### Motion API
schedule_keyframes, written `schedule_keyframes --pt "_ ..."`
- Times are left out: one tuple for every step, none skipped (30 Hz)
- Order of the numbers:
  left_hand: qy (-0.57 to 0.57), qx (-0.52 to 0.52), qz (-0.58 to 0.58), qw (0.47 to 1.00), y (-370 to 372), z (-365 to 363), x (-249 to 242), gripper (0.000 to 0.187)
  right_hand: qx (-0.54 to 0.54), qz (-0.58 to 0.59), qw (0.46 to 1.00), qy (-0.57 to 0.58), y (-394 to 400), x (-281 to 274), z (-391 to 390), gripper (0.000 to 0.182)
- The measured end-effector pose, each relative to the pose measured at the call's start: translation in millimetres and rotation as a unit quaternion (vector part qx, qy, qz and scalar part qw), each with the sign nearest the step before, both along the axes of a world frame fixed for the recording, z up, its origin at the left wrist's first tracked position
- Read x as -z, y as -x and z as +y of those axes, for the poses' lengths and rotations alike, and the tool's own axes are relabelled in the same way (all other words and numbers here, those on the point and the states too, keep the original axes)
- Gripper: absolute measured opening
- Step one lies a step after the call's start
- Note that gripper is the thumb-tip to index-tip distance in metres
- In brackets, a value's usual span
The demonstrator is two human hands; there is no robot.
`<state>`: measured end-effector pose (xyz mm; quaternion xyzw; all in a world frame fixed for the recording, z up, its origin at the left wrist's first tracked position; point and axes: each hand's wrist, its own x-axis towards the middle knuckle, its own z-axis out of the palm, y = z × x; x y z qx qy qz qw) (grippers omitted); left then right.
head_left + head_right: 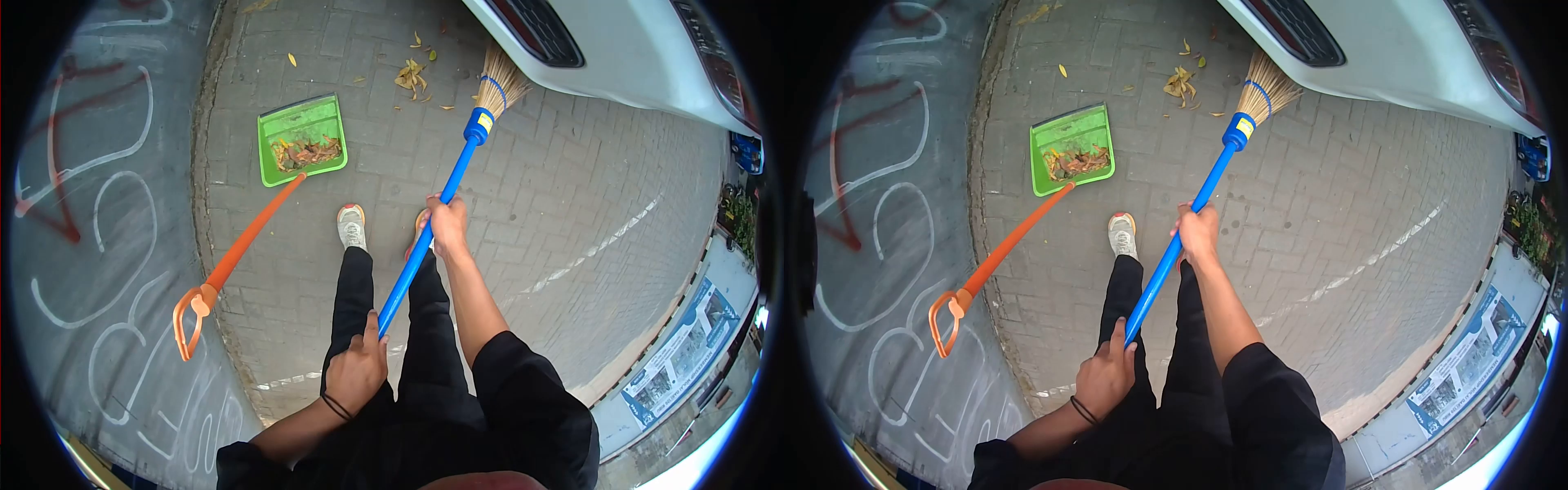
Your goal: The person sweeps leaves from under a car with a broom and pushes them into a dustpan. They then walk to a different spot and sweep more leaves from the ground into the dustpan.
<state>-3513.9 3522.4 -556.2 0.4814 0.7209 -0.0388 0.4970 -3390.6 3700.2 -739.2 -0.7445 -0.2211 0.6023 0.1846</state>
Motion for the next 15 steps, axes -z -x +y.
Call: schedule_keyframes --pt "-0.019 0.012 0.004 1.000 -9 17 15 0.048 -0.012 -0.039 0.999 0.000 -15 4 20 0.014" --pt "-0.029 0.010 -0.014 0.999 -16 33 28 0.047 -0.023 -0.064 0.998 -0.009 -34 20 36 0.014" --pt "-0.036 0.008 -0.019 0.999 -24 46 38 0.047 -0.035 -0.087 0.995 -0.017 -49 36 43 0.014" --pt "-0.033 0.004 -0.023 0.999 -29 55 39 0.046 -0.038 -0.081 0.996 0.011 -54 42 41 0.013" --pt "-0.030 -0.001 -0.024 0.999 -29 61 36 0.046 -0.040 -0.073 0.996 0.038 -57 49 40 0.012" --pt "-0.018 0.006 -0.011 1.000 -28 58 30 0.047 -0.041 -0.066 0.995 0.067 -57 52 37 0.012" --pt "-0.005 0.008 0.002 1.000 -20 51 23 0.047 -0.047 -0.042 0.994 0.088 -44 51 22 0.012" --pt "0.007 0.012 0.017 1.000 -5 37 15 0.048 -0.043 -0.029 0.995 0.085 -33 58 2 0.014" --pt "0.017 0.021 0.033 0.999 11 22 5 0.048 -0.064 -0.010 0.994 0.089 -15 50 -15 0.014" --pt "0.025 0.029 0.041 0.998 26 4 -7 0.047 -0.073 0.016 0.992 0.099 19 13 -25 0.018" --pt "0.035 0.040 0.048 0.997 38 -18 -21 0.047 -0.097 0.024 0.991 0.089 28 22 -52 0.015" --pt "0.046 0.023 0.049 0.997 46 -41 -35 0.048 -0.109 0.022 0.990 0.091 47 5 -70 0.016" --pt "0.056 0.006 0.050 0.997 51 -58 -47 0.049 -0.121 0.020 0.988 0.093 61 -15 -80 0.018" --pt "0.053 0.003 0.045 0.998 55 -68 -54 0.049 -0.105 0.021 0.990 0.093 64 -28 -85 0.019" --pt "0.049 0.000 0.041 0.998 60 -73 -58 0.050 -0.089 0.023 0.992 0.091 68 -37 -88 0.019"
